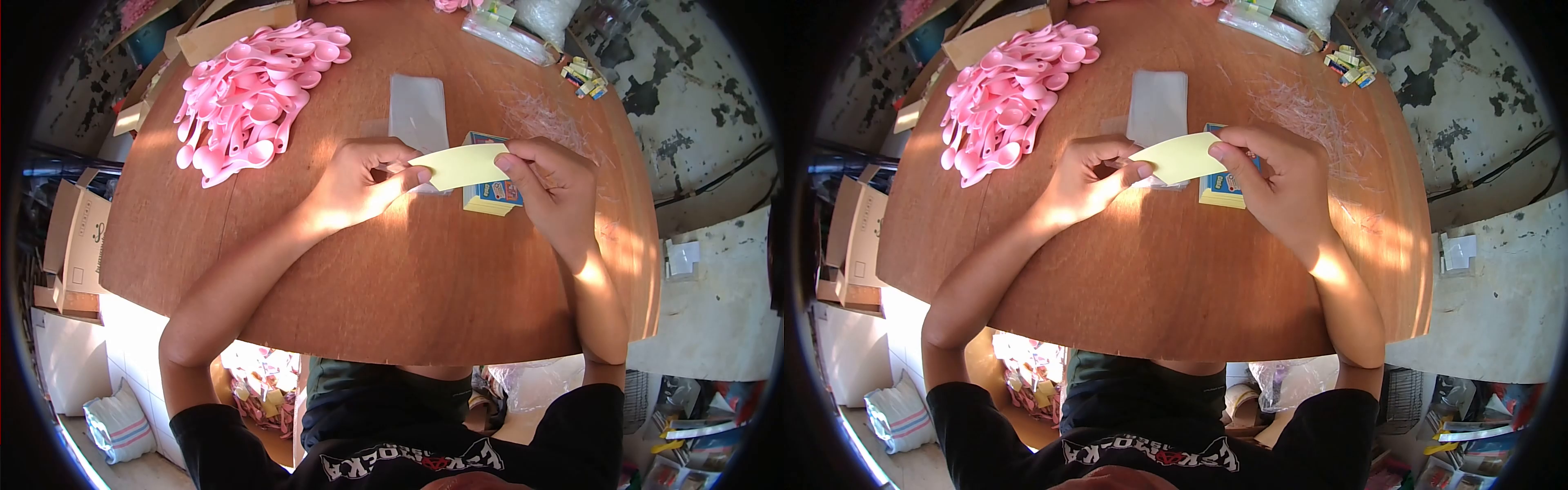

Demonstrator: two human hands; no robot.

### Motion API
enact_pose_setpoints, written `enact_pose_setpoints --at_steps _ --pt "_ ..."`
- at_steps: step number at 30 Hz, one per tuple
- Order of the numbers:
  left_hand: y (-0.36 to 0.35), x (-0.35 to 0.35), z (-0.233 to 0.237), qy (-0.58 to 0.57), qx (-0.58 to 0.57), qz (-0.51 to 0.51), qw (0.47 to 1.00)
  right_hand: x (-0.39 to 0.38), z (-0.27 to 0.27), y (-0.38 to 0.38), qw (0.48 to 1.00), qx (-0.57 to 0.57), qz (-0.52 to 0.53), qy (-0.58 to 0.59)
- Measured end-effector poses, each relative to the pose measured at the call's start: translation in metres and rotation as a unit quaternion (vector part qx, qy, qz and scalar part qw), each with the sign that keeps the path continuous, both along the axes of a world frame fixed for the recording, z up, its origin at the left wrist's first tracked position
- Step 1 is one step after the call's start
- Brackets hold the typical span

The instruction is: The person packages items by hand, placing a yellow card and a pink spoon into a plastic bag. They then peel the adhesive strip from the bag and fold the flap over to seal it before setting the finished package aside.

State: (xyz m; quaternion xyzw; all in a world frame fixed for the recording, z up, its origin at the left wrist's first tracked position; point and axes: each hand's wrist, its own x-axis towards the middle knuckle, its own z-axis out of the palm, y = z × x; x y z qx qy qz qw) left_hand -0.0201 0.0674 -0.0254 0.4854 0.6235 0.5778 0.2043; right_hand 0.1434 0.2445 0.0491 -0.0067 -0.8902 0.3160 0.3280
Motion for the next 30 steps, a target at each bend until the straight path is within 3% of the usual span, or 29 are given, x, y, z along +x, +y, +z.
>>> enact_pose_setpoints --at_steps 3,5,9,11,14,18,21,24,30 --pt "0.000 0.004 -0.004 0.001 0.042 0.006 0.999 0.001 -0.002 0.000 1.000 -0.009 0.004 -0.010" --pt "-0.001 0.005 -0.002 0.010 0.010 -0.005 1.000 0.000 0.001 -0.002 0.996 0.081 0.017 0.020" --pt "0.001 0.004 -0.010 -0.017 0.022 -0.015 1.000 0.005 0.010 -0.005 0.996 0.069 -0.017 0.062" --pt "0.000 0.007 -0.005 -0.109 0.034 0.007 0.993 0.007 0.012 0.000 0.991 0.041 -0.030 0.127" --pt "-0.003 0.008 0.000 -0.132 0.043 -0.002 0.990 0.008 0.015 -0.003 0.990 0.027 -0.012 0.139" --pt "-0.004 0.008 0.000 -0.137 0.039 -0.017 0.990 0.007 0.014 -0.001 0.988 0.069 -0.008 0.136" --pt "-0.005 0.011 0.004 -0.134 0.056 -0.021 0.989 0.008 0.011 0.003 0.995 0.078 -0.002 0.054" --pt "-0.008 0.016 0.011 -0.132 0.033 -0.029 0.990 0.005 0.004 -0.002 0.999 0.039 0.021 0.016" --pt "-0.012 0.028 0.026 -0.061 -0.033 0.007 0.998 0.008 0.006 -0.021 0.995 -0.067 -0.010 0.067"
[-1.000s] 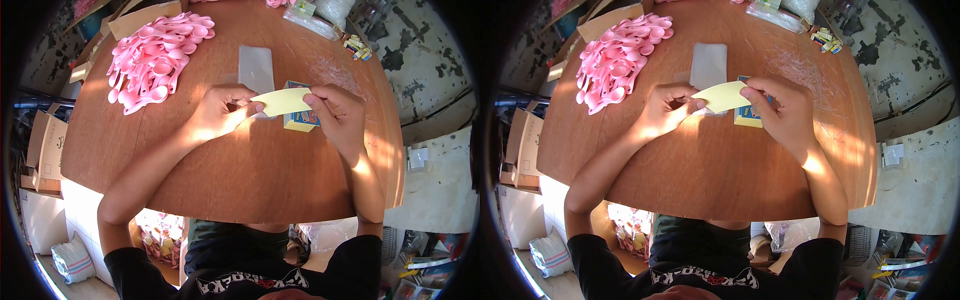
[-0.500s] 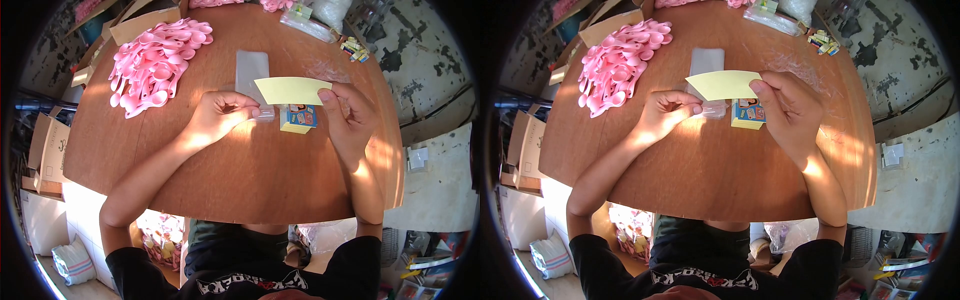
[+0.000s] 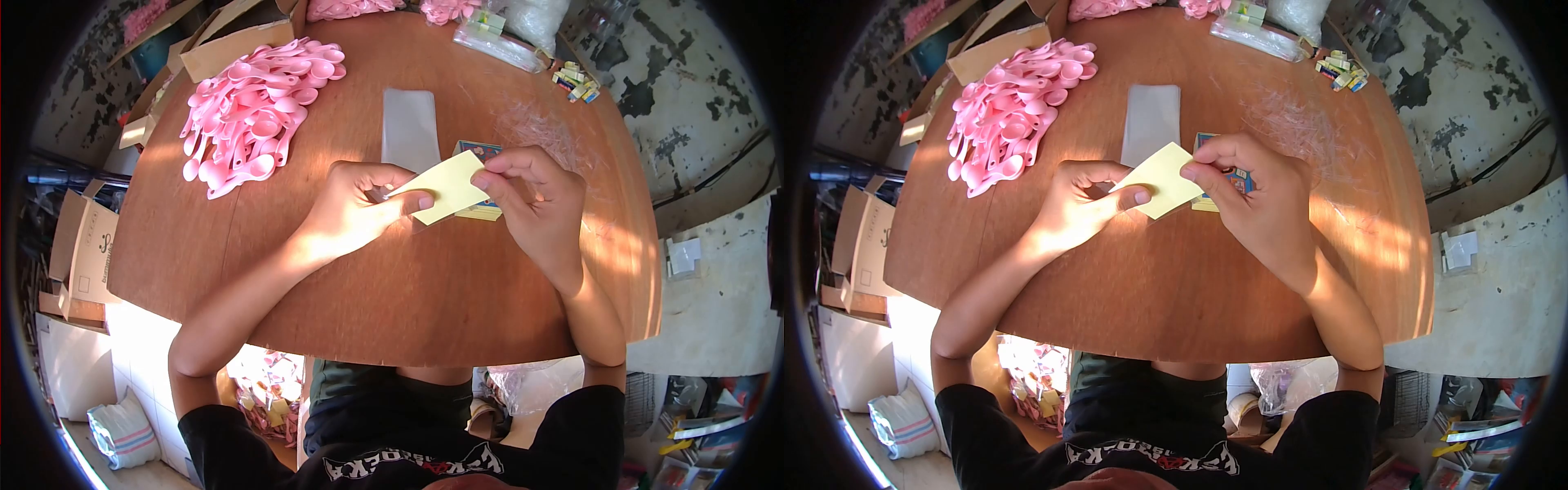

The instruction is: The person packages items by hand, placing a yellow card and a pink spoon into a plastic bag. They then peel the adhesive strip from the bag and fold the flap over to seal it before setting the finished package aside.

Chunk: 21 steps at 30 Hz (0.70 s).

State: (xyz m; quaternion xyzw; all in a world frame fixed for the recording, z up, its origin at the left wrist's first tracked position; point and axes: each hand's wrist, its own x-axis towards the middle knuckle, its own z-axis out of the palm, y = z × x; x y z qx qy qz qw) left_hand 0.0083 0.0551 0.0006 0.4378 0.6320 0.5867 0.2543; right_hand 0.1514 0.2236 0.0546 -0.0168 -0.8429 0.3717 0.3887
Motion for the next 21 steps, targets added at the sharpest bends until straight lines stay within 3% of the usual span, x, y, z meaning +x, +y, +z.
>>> enact_pose_setpoints --at_steps 2,5,9,12,16,19,21 --pt "0.000 0.004 0.002 -0.069 0.069 -0.006 0.995 0.004 0.009 -0.001 0.994 0.038 0.063 -0.081" --pt "-0.004 0.006 0.008 -0.045 0.075 0.001 0.996 -0.003 -0.005 0.003 0.985 0.074 0.149 -0.054" --pt "-0.008 0.011 0.014 -0.037 0.108 -0.009 0.993 -0.001 -0.005 -0.006 0.973 0.011 0.208 -0.098" --pt "-0.008 0.012 0.018 0.070 0.070 -0.007 0.995 0.002 -0.006 -0.004 0.956 -0.038 0.244 -0.157" --pt "-0.008 0.012 0.013 0.090 0.089 0.007 0.992 0.001 -0.007 -0.004 0.951 -0.045 0.262 -0.158" --pt "-0.007 0.012 0.013 0.135 0.124 0.001 0.983 0.002 -0.005 -0.005 0.959 0.040 0.252 -0.124" --pt "-0.006 0.013 0.012 0.164 0.147 0.008 0.975 0.006 0.000 -0.010 0.951 -0.010 0.229 -0.209"
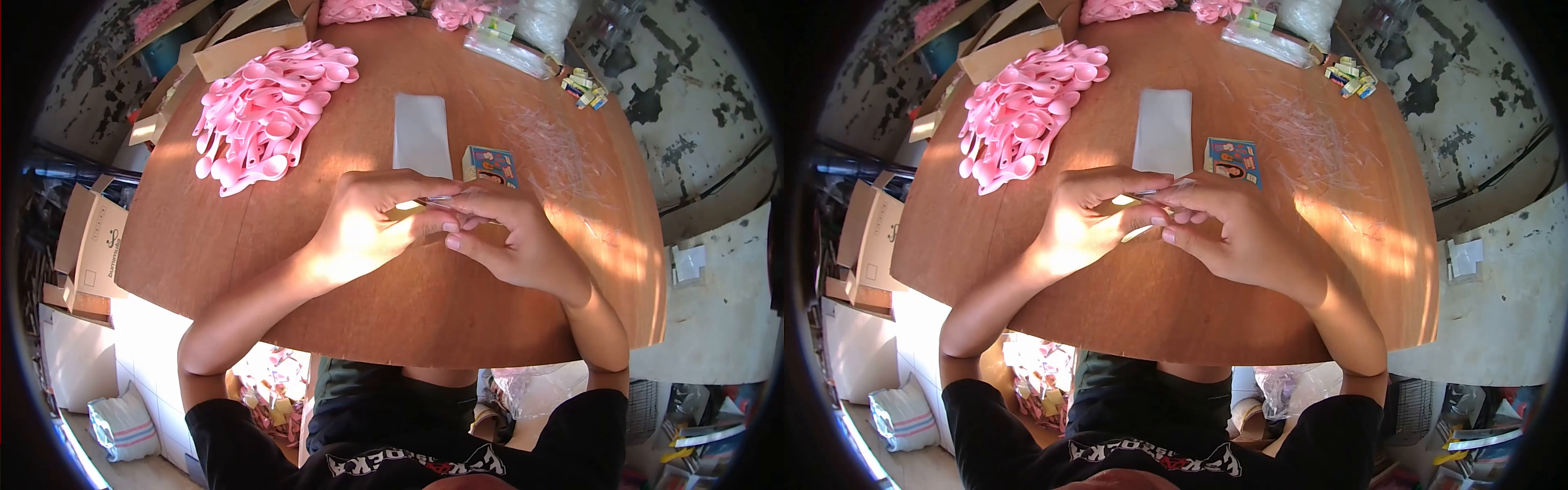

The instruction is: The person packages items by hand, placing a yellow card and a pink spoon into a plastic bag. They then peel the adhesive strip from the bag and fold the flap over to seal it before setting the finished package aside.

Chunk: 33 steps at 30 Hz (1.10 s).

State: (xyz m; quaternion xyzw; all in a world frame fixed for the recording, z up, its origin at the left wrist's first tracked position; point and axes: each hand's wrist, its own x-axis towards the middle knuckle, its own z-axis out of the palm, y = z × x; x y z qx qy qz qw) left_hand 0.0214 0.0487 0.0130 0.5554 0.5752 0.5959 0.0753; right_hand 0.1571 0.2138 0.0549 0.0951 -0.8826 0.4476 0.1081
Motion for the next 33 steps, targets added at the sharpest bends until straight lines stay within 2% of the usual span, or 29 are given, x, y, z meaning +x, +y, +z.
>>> enact_pose_setpoints --at_steps 4,7,9,10,12,13,14,16,18,20,21,22,24,25,26,27,28,29,30,32,33 --pt "0.001 0.003 0.006 0.043 0.005 -0.001 0.999 -0.001 -0.009 -0.001 0.998 0.037 -0.032 0.046" --pt "0.003 0.003 0.011 -0.014 0.000 -0.025 1.000 0.000 -0.010 -0.002 0.995 0.035 -0.051 0.078" --pt "0.004 -0.007 0.003 -0.198 -0.071 -0.130 0.969 0.001 -0.010 -0.001 0.997 -0.046 -0.048 -0.026" --pt "0.006 -0.011 -0.001 -0.200 -0.069 -0.126 0.969 0.002 -0.008 -0.005 0.998 -0.044 -0.044 -0.028" --pt "0.010 -0.022 -0.009 -0.222 -0.130 -0.146 0.955 0.002 0.000 -0.013 0.984 -0.113 -0.136 0.022" --pt "0.014 -0.024 -0.016 -0.212 -0.133 -0.136 0.959 0.000 -0.002 -0.007 0.981 -0.047 -0.176 0.071" --pt "0.017 -0.028 -0.025 -0.215 -0.130 -0.130 0.959 -0.003 -0.002 -0.004 0.982 -0.045 -0.169 0.069" --pt "0.023 -0.037 -0.041 -0.233 -0.161 -0.123 0.951 -0.013 -0.001 -0.003 0.936 0.081 -0.208 0.273" --pt "0.025 -0.039 -0.043 -0.229 -0.151 -0.109 0.955 -0.025 0.013 -0.014 0.942 0.084 -0.187 0.266" --pt "0.024 -0.041 -0.041 -0.161 -0.099 -0.113 0.976 -0.048 0.024 -0.031 0.947 0.204 -0.038 0.246" --pt "0.022 -0.042 -0.035 -0.096 -0.102 -0.080 0.987 -0.066 0.019 -0.039 0.955 0.206 -0.008 0.211" --pt "0.022 -0.041 -0.036 -0.097 -0.105 -0.078 0.987 -0.086 0.013 -0.043 0.954 0.231 0.013 0.190" --pt "0.021 -0.039 -0.048 -0.075 -0.045 0.031 0.996 -0.127 0.001 -0.052 0.951 0.254 0.035 0.170" --pt "0.023 -0.049 -0.058 0.091 -0.009 0.018 0.996 -0.147 -0.003 -0.059 0.937 0.297 0.055 0.176" --pt "0.021 -0.048 -0.054 0.090 -0.010 0.019 0.996 -0.165 -0.007 -0.064 0.920 0.339 0.075 0.181" --pt "0.019 -0.045 -0.047 -0.017 -0.035 -0.028 0.999 -0.181 -0.009 -0.068 0.921 0.337 0.077 0.179" --pt "0.017 -0.042 -0.043 -0.125 -0.058 -0.074 0.988 -0.195 -0.011 -0.071 0.890 0.425 0.083 0.139" --pt "0.017 -0.042 -0.045 -0.127 -0.058 -0.071 0.988 -0.205 -0.012 -0.075 0.850 0.510 0.089 0.099" --pt "0.018 -0.043 -0.046 -0.134 -0.061 -0.059 0.987 -0.210 -0.014 -0.078 0.848 0.512 0.091 0.101" --pt "0.017 -0.043 -0.046 -0.143 -0.063 -0.047 0.987 -0.217 -0.020 -0.083 0.776 0.611 0.102 0.119" --pt "0.016 -0.042 -0.045 -0.130 -0.082 -0.034 0.988 -0.221 -0.025 -0.084 0.775 0.612 0.104 0.118"
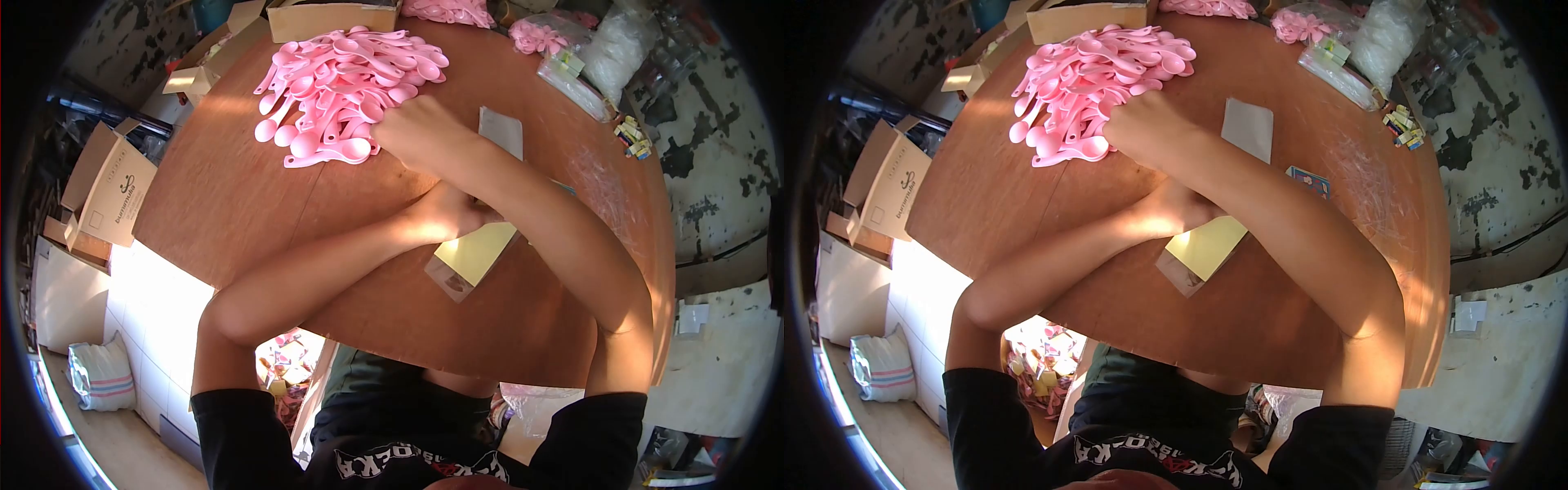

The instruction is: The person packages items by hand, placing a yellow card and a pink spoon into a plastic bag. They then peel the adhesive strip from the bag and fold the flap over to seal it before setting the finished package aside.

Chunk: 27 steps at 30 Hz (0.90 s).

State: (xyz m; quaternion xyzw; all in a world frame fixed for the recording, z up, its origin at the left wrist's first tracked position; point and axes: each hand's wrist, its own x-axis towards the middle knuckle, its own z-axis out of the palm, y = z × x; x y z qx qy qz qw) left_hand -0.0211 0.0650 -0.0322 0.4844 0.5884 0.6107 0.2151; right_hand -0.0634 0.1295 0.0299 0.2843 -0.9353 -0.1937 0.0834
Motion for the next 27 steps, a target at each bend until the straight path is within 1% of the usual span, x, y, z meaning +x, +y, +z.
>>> enact_pose_setpoints --at_steps 2,3,5,7,9,11,12,14,15,16,17,19,20,21,22,23,24,25,26,27 --pt "0.000 0.001 -0.001 0.014 -0.017 0.008 1.000 -0.001 -0.006 -0.003 1.000 -0.003 0.019 0.010" --pt "0.001 0.001 -0.004 0.021 -0.003 0.012 1.000 0.000 -0.006 -0.004 1.000 0.000 0.018 0.009" --pt "0.005 -0.001 -0.010 0.031 0.015 0.013 0.999 0.006 -0.003 -0.006 0.998 0.026 0.050 0.024" --pt "0.009 -0.003 -0.018 0.025 0.041 0.004 0.999 0.012 0.003 -0.009 0.999 0.029 0.040 0.014" --pt "0.006 0.000 -0.013 0.033 0.041 0.002 0.999 0.014 0.000 -0.004 0.999 0.033 0.032 0.004" --pt "0.002 0.004 -0.007 0.039 0.043 0.003 0.998 0.013 -0.011 0.006 0.990 -0.018 0.126 0.066" --pt "-0.001 0.007 -0.001 0.037 0.038 -0.007 0.999 0.013 -0.015 0.008 0.990 -0.016 0.125 0.066" --pt "-0.002 0.008 0.001 0.036 0.033 -0.023 0.999 0.013 -0.019 0.007 0.993 -0.059 0.095 0.037" --pt "-0.002 0.005 -0.002 0.032 0.008 -0.023 0.999 0.014 -0.018 0.005 0.993 -0.060 0.091 0.038" --pt "-0.001 0.003 -0.004 0.030 -0.017 -0.020 0.999 0.012 -0.017 0.002 0.998 -0.033 0.055 -0.002" --pt "0.001 0.002 -0.005 0.034 -0.017 -0.022 0.999 0.011 -0.013 0.001 0.999 -0.007 0.020 -0.041" --pt "0.001 0.001 -0.009 0.082 0.042 -0.010 0.996 0.015 -0.006 0.002 0.999 -0.028 0.032 -0.030" --pt "0.000 0.001 -0.007 0.083 0.041 -0.010 0.996 0.017 -0.002 0.002 0.998 -0.048 0.046 -0.021" --pt "0.001 0.003 -0.004 0.044 0.051 -0.025 0.997 0.022 0.008 0.003 0.998 -0.049 0.046 -0.020" --pt "0.001 0.004 -0.001 0.004 0.060 -0.040 0.997 0.029 0.019 0.007 0.995 -0.092 0.045 0.007" --pt "0.004 0.004 -0.004 0.004 0.060 -0.040 0.997 0.039 0.029 0.011 0.989 -0.135 0.043 0.034" --pt "0.007 0.003 -0.009 -0.016 0.080 -0.051 0.995 0.051 0.037 0.016 0.967 -0.242 0.056 0.064" --pt "0.009 0.002 -0.012 -0.037 0.101 -0.059 0.992 0.067 0.045 0.022 0.932 -0.344 0.069 0.092" --pt "0.009 0.002 -0.012 -0.040 0.102 -0.058 0.992 0.084 0.056 0.025 0.889 -0.448 0.059 0.079" --pt "0.007 0.003 -0.009 -0.060 0.051 -0.068 0.995 0.103 0.063 0.030 0.834 -0.545 0.046 0.066"
